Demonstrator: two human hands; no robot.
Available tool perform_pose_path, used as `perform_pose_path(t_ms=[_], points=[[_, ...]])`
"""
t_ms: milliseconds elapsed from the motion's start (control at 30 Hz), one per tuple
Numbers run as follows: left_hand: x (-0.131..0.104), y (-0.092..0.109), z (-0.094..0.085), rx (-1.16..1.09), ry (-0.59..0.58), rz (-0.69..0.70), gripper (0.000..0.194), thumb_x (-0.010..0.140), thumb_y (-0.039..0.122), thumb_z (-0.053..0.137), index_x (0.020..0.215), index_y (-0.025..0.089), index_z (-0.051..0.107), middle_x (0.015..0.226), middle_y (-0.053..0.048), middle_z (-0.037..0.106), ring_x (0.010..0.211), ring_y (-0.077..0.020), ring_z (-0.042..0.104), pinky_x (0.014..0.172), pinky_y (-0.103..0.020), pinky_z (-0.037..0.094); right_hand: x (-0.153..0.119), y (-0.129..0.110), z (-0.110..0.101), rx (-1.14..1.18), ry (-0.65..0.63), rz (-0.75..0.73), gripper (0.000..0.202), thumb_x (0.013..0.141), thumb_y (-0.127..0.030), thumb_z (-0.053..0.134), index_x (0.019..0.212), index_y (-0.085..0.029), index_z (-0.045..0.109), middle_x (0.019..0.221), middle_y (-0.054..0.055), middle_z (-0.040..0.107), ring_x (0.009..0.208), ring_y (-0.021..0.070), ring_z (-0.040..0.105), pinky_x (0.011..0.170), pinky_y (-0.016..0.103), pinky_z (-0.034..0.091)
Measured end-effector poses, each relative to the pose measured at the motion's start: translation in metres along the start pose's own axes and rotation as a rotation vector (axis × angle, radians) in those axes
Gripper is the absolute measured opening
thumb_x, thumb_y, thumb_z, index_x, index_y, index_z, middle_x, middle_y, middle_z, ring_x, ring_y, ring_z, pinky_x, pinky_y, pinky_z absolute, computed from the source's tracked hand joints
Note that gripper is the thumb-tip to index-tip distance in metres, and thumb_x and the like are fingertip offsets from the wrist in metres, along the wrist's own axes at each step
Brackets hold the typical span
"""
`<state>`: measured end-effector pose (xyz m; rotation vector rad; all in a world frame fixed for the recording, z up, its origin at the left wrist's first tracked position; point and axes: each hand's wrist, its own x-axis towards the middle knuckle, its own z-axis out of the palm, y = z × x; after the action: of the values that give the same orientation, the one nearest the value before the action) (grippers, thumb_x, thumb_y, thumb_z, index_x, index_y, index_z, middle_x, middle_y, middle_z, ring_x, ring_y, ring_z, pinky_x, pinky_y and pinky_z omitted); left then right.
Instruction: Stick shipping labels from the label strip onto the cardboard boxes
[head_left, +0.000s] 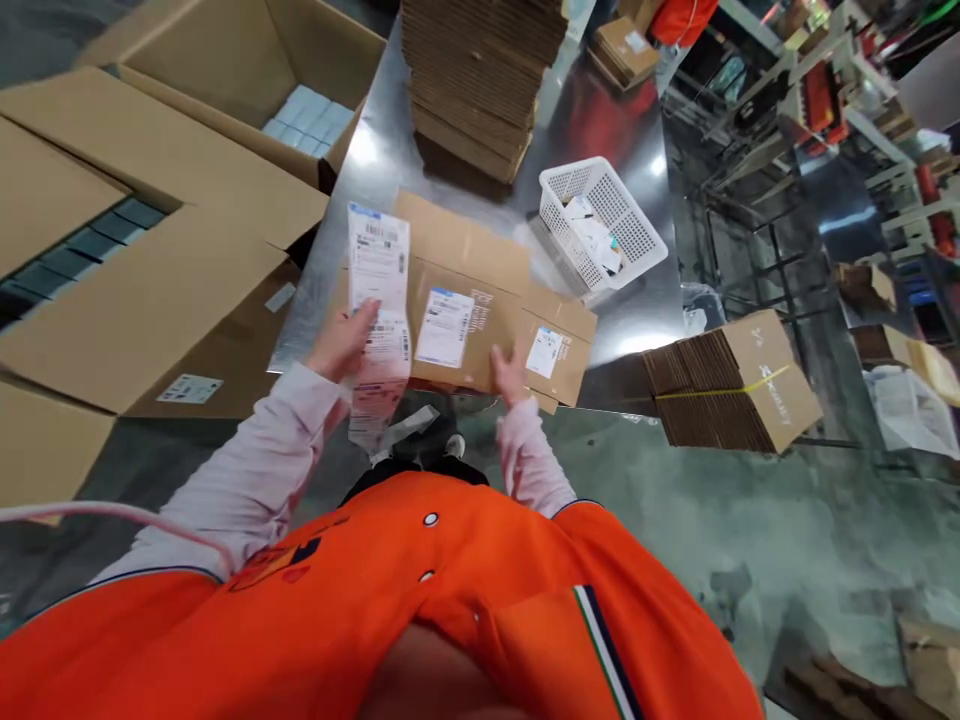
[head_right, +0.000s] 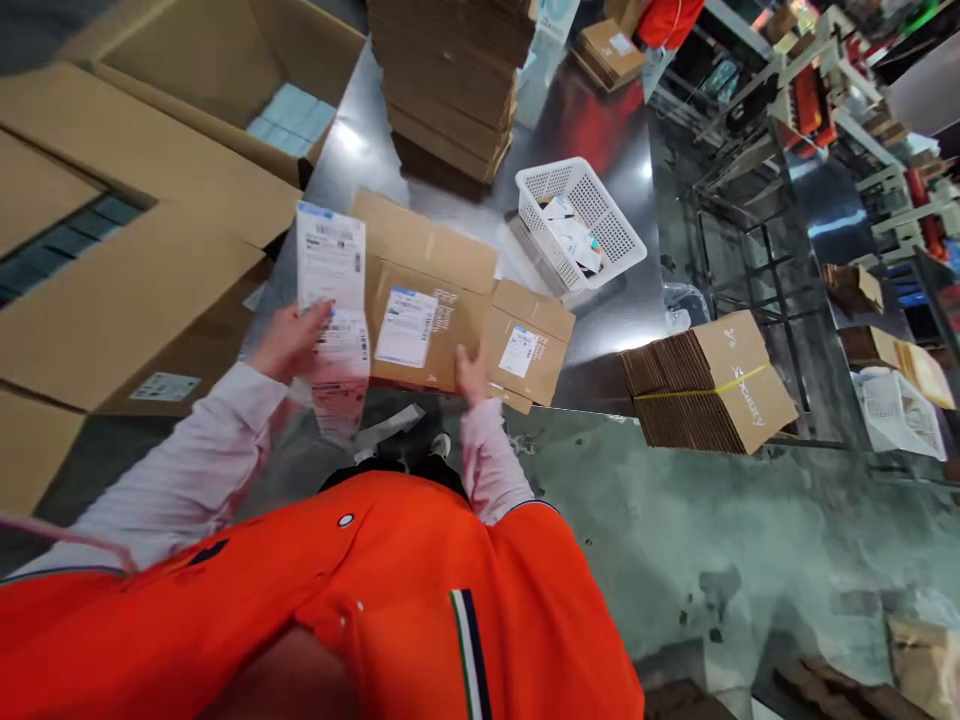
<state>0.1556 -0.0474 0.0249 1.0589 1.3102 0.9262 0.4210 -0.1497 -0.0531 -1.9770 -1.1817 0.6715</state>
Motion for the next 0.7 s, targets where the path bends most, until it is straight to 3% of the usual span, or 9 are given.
perform_pose_path(t_ms=[100,167,200,267,333,400,467,567,700], points=[[-0.029,0.017,0.03,-0.171,-0.053,-0.101,0.034,0.092,0.038,0.063,0.104,0.006,0.064,0.088,-0.011,0.071,0.081,-0.0208,0.067,0.079,-0.036,0.058,0.006,0.016,-0.086,-0.023,0.129,0.1,0.064,0.097,-0.051,0.046,0.146,-0.009,0.047,0.133,0.02,0.063,0.122,0.0268,0.062,0.105,0.047,0.05],[-0.049,0.019,0.043,-0.264,-0.07,-0.114,0.038,0.082,0.04,0.075,0.1,0.008,0.066,0.084,-0.008,0.07,0.072,-0.0173,0.065,0.071,-0.029,0.057,0.01,0.012,-0.115,-0.086,0.178,0.181,0.069,0.088,-0.053,0.061,0.138,-0.006,0.054,0.131,0.023,0.062,0.122,0.0307,0.06,0.104,0.048,0.05],[-0.059,0.018,0.046,-0.289,-0.073,-0.104,0.042,0.075,0.041,0.081,0.098,0.009,0.067,0.083,-0.007,0.07,0.07,-0.0161,0.064,0.067,-0.027,0.055,0.01,0.004,-0.115,-0.081,0.145,0.189,0.072,0.081,-0.054,0.069,0.134,-0.007,0.056,0.13,0.023,0.062,0.12,0.0316,0.061,0.102,0.048,0.051],[-0.077,0.012,0.048,-0.252,-0.124,-0.095,0.05,0.061,0.043,0.089,0.093,0.011,0.069,0.08,-0.005,0.07,0.066,-0.0156,0.063,0.061,-0.025,0.052,0.003,-0.019,-0.09,0.079,-0.078,0.094,0.075,0.071,-0.055,0.079,0.129,-0.012,0.06,0.125,0.019,0.065,0.113,0.0297,0.064,0.097,0.044,0.054],[-0.091,0.005,0.046,-0.158,-0.244,-0.13,0.054,0.051,0.046,0.093,0.085,0.012,0.07,0.076,-0.006,0.07,0.067,-0.0178,0.063,0.061,-0.026,0.051,-0.016,-0.043,-0.044,0.38,-0.371,-0.075,0.07,0.069,-0.06,0.079,0.122,-0.018,0.062,0.117,0.011,0.071,0.106,0.025,0.068,0.095,0.039,0.057],[-0.099,-0.001,0.041,-0.122,-0.289,-0.125,0.055,0.045,0.047,0.094,0.08,0.011,0.07,0.076,-0.007,0.07,0.074,-0.0212,0.066,0.068,-0.028,0.053,-0.042,-0.06,-0.001,0.562,-0.448,-0.144,0.06,0.075,-0.066,0.073,0.112,-0.019,0.065,0.11,0.008,0.074,0.102,0.0225,0.069,0.095,0.038,0.057],[-0.101,-0.004,0.033,-0.161,-0.166,-0.035,0.056,0.047,0.048,0.093,0.083,0.012,0.072,0.083,-0.008,0.072,0.082,-0.0227,0.067,0.075,-0.029,0.053,-0.062,-0.07,0.023,0.58,-0.495,-0.132,0.056,0.076,-0.067,0.072,0.103,-0.018,0.067,0.104,0.008,0.076,0.097,0.0226,0.071,0.093,0.039,0.058],[-0.098,-0.012,0.022,-0.18,0.024,0.022,0.055,0.051,0.054,0.089,0.083,0.011,0.074,0.082,-0.008,0.072,0.077,-0.021,0.064,0.072,-0.029,0.052,-0.064,-0.08,0.029,0.545,-0.604,-0.124,0.059,0.067,-0.06,0.083,0.105,-0.017,0.07,0.101,0.007,0.078,0.091,0.0231,0.073,0.088,0.038,0.06],[-0.096,-0.029,0.018,-0.145,0.064,-0.01,0.05,0.052,0.054,0.086,0.073,0.01,0.073,0.07,-0.005,0.068,0.065,-0.0157,0.056,0.062,-0.025,0.044,-0.032,-0.101,0.021,0.385,-0.55,-0.249,0.038,0.075,-0.046,0.082,0.1,-0.019,0.075,0.095,0.006,0.078,0.087,0.0214,0.073,0.084,0.034,0.059]])
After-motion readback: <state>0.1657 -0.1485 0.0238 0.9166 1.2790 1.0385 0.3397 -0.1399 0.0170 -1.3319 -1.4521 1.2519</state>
